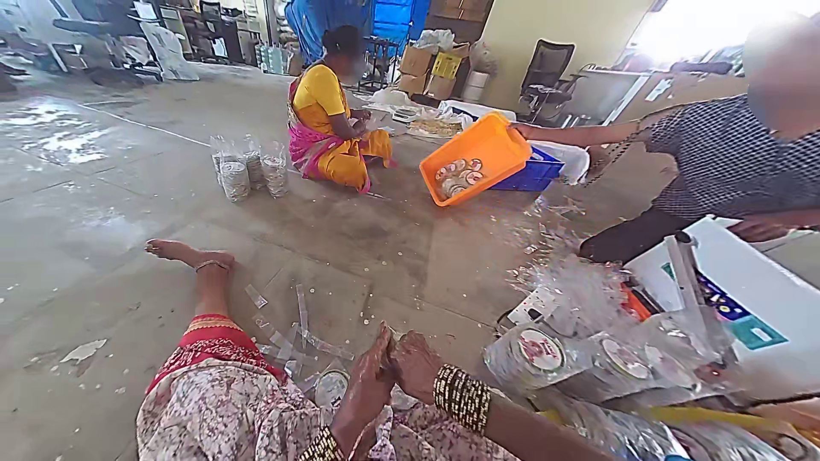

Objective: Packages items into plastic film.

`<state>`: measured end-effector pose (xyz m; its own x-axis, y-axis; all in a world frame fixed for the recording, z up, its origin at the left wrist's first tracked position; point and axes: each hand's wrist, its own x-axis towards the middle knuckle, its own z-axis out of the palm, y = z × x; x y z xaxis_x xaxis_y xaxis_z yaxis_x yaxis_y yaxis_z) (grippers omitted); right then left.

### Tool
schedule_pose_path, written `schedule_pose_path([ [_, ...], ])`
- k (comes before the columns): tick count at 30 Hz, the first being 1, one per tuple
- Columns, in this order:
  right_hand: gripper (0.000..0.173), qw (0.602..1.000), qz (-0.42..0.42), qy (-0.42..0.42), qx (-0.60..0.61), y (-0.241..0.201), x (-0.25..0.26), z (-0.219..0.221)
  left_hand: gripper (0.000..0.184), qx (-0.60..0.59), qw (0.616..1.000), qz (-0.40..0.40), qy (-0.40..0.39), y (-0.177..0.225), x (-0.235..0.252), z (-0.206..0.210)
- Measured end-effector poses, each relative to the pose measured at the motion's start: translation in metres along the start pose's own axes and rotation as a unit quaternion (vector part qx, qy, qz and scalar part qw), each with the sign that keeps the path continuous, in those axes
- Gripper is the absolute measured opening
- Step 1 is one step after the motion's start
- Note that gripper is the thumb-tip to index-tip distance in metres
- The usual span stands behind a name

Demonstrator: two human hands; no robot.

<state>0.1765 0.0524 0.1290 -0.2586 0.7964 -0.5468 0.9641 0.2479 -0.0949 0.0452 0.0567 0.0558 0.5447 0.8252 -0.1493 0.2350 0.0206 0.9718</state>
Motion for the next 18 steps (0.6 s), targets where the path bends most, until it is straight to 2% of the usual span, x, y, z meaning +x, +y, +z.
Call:
schedule_pose_path([
  [3, 0.039, 1.0, 0.024, 0.002, -0.002, -0.005, 0.002, -0.001, 0.074, 0.008, 1.0, 0.002, -0.001, -0.001, 0.0, -0.002],
  [5, 0.049, 0.999, 0.032, -0.008, 0.009, 0.0, 0.0, -0.003, 0.076, -0.016, 1.0, -0.001, -0.001, -0.003, -0.001, -0.001],
  [10, 0.059, 0.981, -0.125, 0.049, 0.142, 0.041, -0.009, 0.004, 0.077, -0.079, 0.997, -0.012, 0.012, -0.005, -0.003, -0.003],
  [12, 0.058, 0.985, -0.104, 0.059, 0.124, 0.041, -0.008, 0.014, 0.078, -0.07, 0.997, -0.018, 0.001, -0.003, -0.003, -0.003],
  [18, 0.053, 0.998, -0.009, -0.004, 0.056, 0.012, -0.011, 0.004, 0.084, -0.068, 0.997, -0.007, 0.022, -0.005, -0.003, 0.007],
])
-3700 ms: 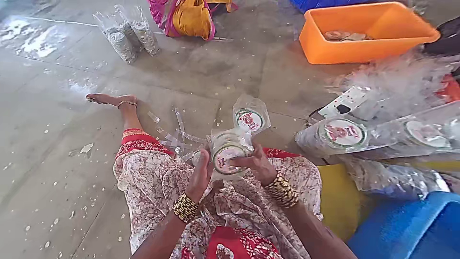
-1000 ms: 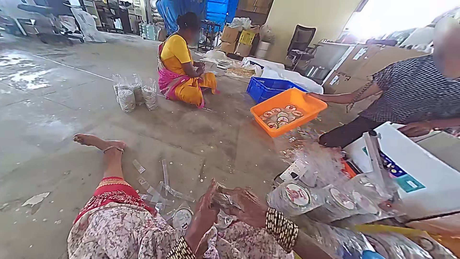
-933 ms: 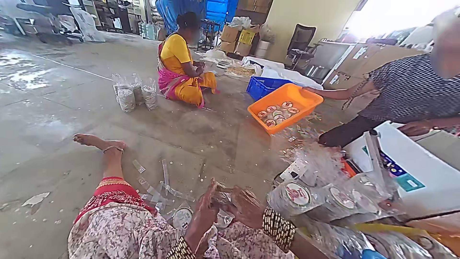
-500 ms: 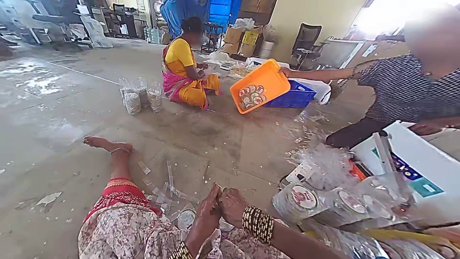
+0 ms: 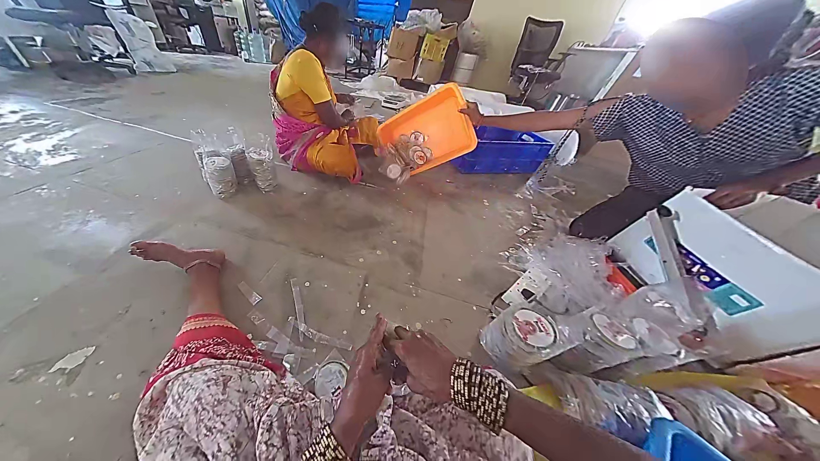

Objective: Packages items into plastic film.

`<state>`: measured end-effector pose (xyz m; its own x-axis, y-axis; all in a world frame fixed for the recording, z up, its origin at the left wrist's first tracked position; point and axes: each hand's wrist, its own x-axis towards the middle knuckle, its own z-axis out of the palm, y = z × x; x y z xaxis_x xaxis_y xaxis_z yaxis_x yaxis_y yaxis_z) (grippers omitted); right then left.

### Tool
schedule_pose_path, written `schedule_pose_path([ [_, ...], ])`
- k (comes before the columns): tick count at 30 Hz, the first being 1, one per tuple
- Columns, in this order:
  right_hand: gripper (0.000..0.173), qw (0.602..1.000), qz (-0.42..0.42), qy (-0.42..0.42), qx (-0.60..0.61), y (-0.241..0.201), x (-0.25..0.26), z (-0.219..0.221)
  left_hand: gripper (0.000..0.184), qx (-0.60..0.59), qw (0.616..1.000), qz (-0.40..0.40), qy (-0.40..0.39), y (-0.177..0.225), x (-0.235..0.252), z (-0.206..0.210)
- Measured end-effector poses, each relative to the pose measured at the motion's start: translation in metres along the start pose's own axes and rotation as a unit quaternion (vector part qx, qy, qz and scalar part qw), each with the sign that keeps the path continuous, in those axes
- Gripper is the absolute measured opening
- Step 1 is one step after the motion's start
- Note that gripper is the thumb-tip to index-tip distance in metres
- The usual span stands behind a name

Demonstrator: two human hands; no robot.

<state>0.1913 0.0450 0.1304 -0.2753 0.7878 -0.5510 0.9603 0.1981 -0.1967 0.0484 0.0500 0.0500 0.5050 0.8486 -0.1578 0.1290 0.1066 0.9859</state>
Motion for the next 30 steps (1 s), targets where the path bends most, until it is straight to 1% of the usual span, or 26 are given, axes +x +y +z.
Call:
schedule_pose_path([
  [2, 0.046, 1.0, 0.024, 0.001, -0.007, -0.009, -0.001, -0.002, 0.084, 0.002, 1.0, 0.011, 0.001, -0.002, 0.0, 0.001],
  [4, 0.044, 0.999, 0.049, -0.003, -0.019, -0.017, -0.002, 0.001, 0.082, 0.023, 1.0, 0.019, 0.001, -0.003, 0.0, 0.002],
  [7, 0.039, 0.998, 0.055, 0.01, -0.018, -0.023, -0.004, 0.009, 0.082, 0.047, 0.999, 0.022, -0.006, -0.003, -0.002, 0.0],
  [8, 0.042, 0.999, 0.05, 0.016, -0.007, -0.021, -0.005, 0.008, 0.083, 0.045, 0.999, 0.018, -0.011, -0.002, -0.002, -0.002],
  [10, 0.056, 0.999, 0.03, 0.026, 0.038, -0.009, -0.004, 0.004, 0.083, 0.027, 0.999, 0.024, -0.012, -0.005, 0.0, -0.005],
  [12, 0.072, 0.994, 0.009, 0.061, 0.094, 0.004, -0.003, 0.007, 0.082, 0.044, 0.997, 0.056, 0.022, -0.013, 0.003, -0.006],
  [13, 0.079, 0.991, 0.02, 0.073, 0.112, 0.005, -0.005, 0.007, 0.08, 0.062, 0.995, 0.077, 0.032, -0.016, 0.005, -0.007],
  [14, 0.08, 0.989, 0.046, 0.076, 0.116, 0.001, -0.007, 0.006, 0.08, 0.077, 0.992, 0.095, 0.04, -0.017, 0.006, -0.006],
  [15, 0.077, 0.988, 0.072, 0.074, 0.118, -0.004, -0.008, 0.004, 0.079, 0.094, 0.987, 0.112, 0.064, -0.017, 0.005, -0.003],
  [17, 0.065, 0.986, 0.089, 0.075, 0.123, -0.007, -0.006, 0.004, 0.08, 0.121, 0.976, 0.131, 0.129, -0.018, 0.0, 0.003],
  [19, 0.061, 0.982, 0.09, 0.09, 0.141, -0.007, -0.006, 0.009, 0.074, 0.113, 0.972, 0.109, 0.172, -0.024, -0.009, 0.006],
  [20, 0.061, 0.979, 0.09, 0.102, 0.153, -0.008, -0.006, 0.012, 0.065, 0.114, 0.974, 0.08, 0.181, -0.028, -0.015, 0.005],
  [22, 0.063, 0.974, 0.087, 0.118, 0.173, -0.011, -0.004, 0.018, 0.041, 0.135, 0.978, 0.023, 0.158, -0.04, -0.028, 0.0],
  [23, 0.063, 0.972, 0.087, 0.122, 0.182, -0.012, -0.003, 0.021, 0.035, 0.144, 0.981, 0.003, 0.132, -0.044, -0.034, -0.002],
  [25, 0.064, 0.969, 0.09, 0.122, 0.195, -0.015, -0.001, 0.022, 0.045, 0.153, 0.985, -0.058, 0.055, -0.044, -0.042, -0.007],
  [26, 0.065, 0.968, 0.089, 0.12, 0.2, -0.016, -0.001, 0.023, 0.047, 0.131, 0.988, -0.081, 0.028, -0.042, -0.044, -0.008],
  [27, 0.066, 0.967, 0.087, 0.121, 0.207, -0.016, 0.0, 0.023, 0.044, 0.087, 0.992, -0.093, 0.016, -0.04, -0.045, -0.006],
  [29, 0.072, 0.962, 0.068, 0.125, 0.233, -0.013, -0.003, 0.024, 0.036, -0.012, 0.994, -0.106, 0.037, -0.037, -0.048, 0.0],
  [30, 0.072, 0.956, 0.05, 0.136, 0.254, -0.01, -0.005, 0.025, 0.032, -0.044, 0.992, -0.103, 0.053, -0.034, -0.049, 0.003],
])
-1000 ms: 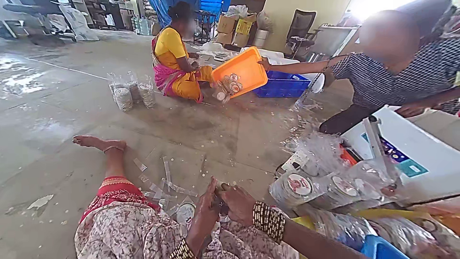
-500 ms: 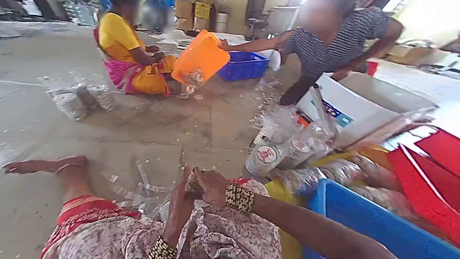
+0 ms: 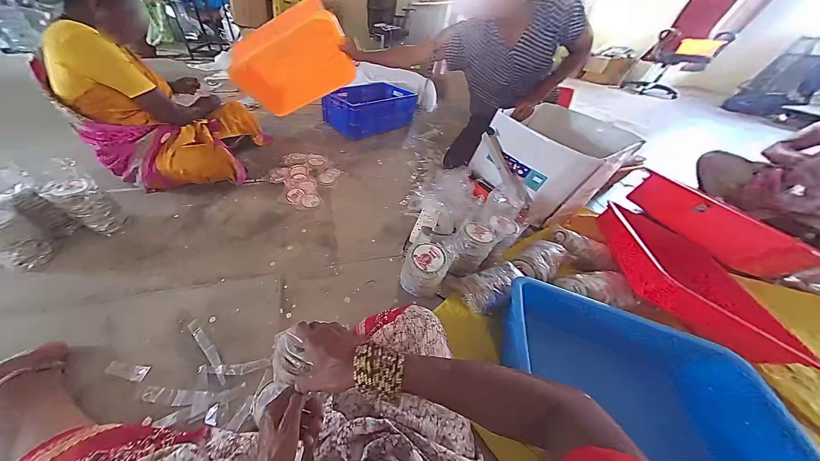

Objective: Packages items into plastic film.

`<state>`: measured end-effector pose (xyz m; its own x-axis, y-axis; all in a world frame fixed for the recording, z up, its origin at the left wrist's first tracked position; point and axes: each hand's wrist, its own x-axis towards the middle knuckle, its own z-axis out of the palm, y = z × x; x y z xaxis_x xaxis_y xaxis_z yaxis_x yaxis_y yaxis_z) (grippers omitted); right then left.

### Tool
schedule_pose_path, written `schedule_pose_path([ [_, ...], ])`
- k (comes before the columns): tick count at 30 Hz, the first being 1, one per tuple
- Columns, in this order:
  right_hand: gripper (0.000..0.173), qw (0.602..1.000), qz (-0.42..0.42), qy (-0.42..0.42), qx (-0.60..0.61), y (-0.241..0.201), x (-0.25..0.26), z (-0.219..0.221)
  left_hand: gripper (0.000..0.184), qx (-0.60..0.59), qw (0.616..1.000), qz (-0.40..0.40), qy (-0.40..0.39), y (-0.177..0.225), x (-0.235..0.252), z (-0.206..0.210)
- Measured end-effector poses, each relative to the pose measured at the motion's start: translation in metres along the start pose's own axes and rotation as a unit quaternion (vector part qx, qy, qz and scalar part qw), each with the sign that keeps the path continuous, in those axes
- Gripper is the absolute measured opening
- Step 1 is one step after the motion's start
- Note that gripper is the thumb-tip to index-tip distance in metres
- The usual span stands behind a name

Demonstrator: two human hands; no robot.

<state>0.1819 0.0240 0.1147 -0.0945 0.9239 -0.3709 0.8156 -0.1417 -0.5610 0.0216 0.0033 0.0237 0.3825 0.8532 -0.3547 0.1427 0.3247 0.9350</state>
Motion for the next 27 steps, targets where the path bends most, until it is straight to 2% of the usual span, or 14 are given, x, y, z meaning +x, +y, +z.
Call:
schedule_pose_path([
  [3, 0.054, 0.996, -0.053, 0.039, 0.061, 0.007, -0.006, -0.007, 0.029, -0.035, 0.999, 0.038, -0.006, 0.007, -0.007, 0.0],
  [5, 0.043, 0.998, -0.055, 0.014, 0.041, 0.004, -0.008, -0.016, 0.031, -0.032, 0.998, 0.055, -0.03, 0.011, -0.006, 0.0],
  [8, 0.026, 0.995, -0.076, -0.048, -0.052, 0.002, 0.002, -0.021, 0.034, -0.014, 0.997, 0.06, -0.054, 0.014, -0.005, 0.003],
  [11, 0.025, 0.984, -0.061, -0.115, -0.118, -0.005, 0.014, -0.025, 0.033, -0.035, 0.995, 0.071, -0.055, 0.009, -0.005, 0.004],
  [14, 0.025, 0.975, -0.041, -0.139, -0.166, -0.009, 0.024, -0.021, 0.033, -0.069, 0.993, 0.08, -0.046, 0.009, -0.003, 0.005],
  [21, 0.033, 0.958, 0.033, -0.139, -0.25, -0.032, 0.005, -0.011, 0.033, -0.064, 0.991, 0.106, -0.046, 0.008, 0.004, 0.007],
  [25, 0.03, 0.963, 0.006, -0.117, -0.242, -0.016, 0.0, -0.001, 0.031, -0.021, 0.991, 0.121, -0.043, 0.006, 0.01, 0.004],
  [27, 0.027, 0.978, -0.035, -0.103, -0.18, 0.001, 0.002, -0.006, 0.031, -0.016, 0.992, 0.119, -0.037, 0.007, 0.009, 0.003],
])
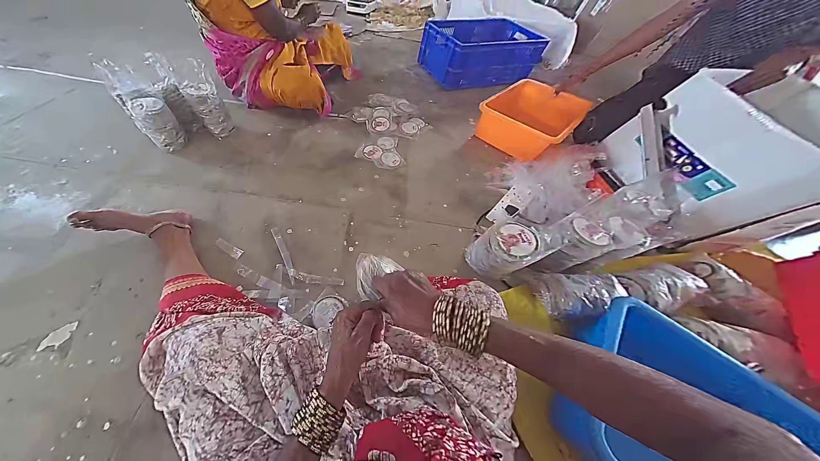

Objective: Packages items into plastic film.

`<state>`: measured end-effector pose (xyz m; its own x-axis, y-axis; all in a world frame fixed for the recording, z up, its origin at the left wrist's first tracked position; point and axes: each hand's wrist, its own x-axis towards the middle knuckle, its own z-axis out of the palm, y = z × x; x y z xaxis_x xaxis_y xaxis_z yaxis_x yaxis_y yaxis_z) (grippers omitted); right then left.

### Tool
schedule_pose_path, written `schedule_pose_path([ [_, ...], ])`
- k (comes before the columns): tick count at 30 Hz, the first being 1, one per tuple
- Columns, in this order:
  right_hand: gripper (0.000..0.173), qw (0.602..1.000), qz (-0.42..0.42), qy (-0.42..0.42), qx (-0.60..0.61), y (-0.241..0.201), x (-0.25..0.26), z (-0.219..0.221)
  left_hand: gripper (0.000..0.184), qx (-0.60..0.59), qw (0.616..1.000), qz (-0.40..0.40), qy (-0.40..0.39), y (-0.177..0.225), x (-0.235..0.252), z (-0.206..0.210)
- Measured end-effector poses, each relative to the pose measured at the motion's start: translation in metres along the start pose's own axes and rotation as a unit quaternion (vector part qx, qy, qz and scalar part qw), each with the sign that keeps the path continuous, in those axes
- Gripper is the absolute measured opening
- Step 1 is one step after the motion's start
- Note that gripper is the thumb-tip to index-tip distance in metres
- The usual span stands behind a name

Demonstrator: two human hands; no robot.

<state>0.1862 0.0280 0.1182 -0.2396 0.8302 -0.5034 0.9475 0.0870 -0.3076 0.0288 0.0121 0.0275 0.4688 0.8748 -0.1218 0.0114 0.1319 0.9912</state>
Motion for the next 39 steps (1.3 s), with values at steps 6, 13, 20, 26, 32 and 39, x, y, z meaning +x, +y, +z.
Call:
schedule_pose_path([
  [6, 0.056, 0.967, 0.073, 0.224, 0.091, 0.025, -0.005, -0.02, 0.031, 0.061, 0.998, -0.027, -0.007, 0.014, 0.019, -0.015],
  [13, 0.031, 0.975, 0.019, 0.116, 0.188, 0.029, -0.023, 0.004, 0.033, 0.184, 0.981, 0.025, 0.06, 0.042, 0.072, -0.05],
  [20, 0.017, 0.907, -0.087, 0.411, -0.008, 0.023, -0.034, 0.032, 0.031, 0.283, 0.954, 0.07, 0.068, 0.035, 0.076, -0.026],
  [26, 0.038, 0.952, -0.174, 0.246, -0.063, 0.036, -0.01, 0.015, 0.031, 0.285, 0.954, 0.085, 0.041, 0.037, 0.085, -0.024],
  [32, 0.083, 0.99, -0.067, 0.119, -0.045, 0.019, 0.0, -0.002, 0.029, 0.25, 0.96, 0.121, 0.033, 0.028, 0.09, -0.029],
  [39, 0.089, 0.997, -0.034, 0.053, -0.052, 0.022, 0.01, -0.012, 0.027, 0.224, 0.965, 0.135, 0.03, 0.027, 0.092, -0.026],
])
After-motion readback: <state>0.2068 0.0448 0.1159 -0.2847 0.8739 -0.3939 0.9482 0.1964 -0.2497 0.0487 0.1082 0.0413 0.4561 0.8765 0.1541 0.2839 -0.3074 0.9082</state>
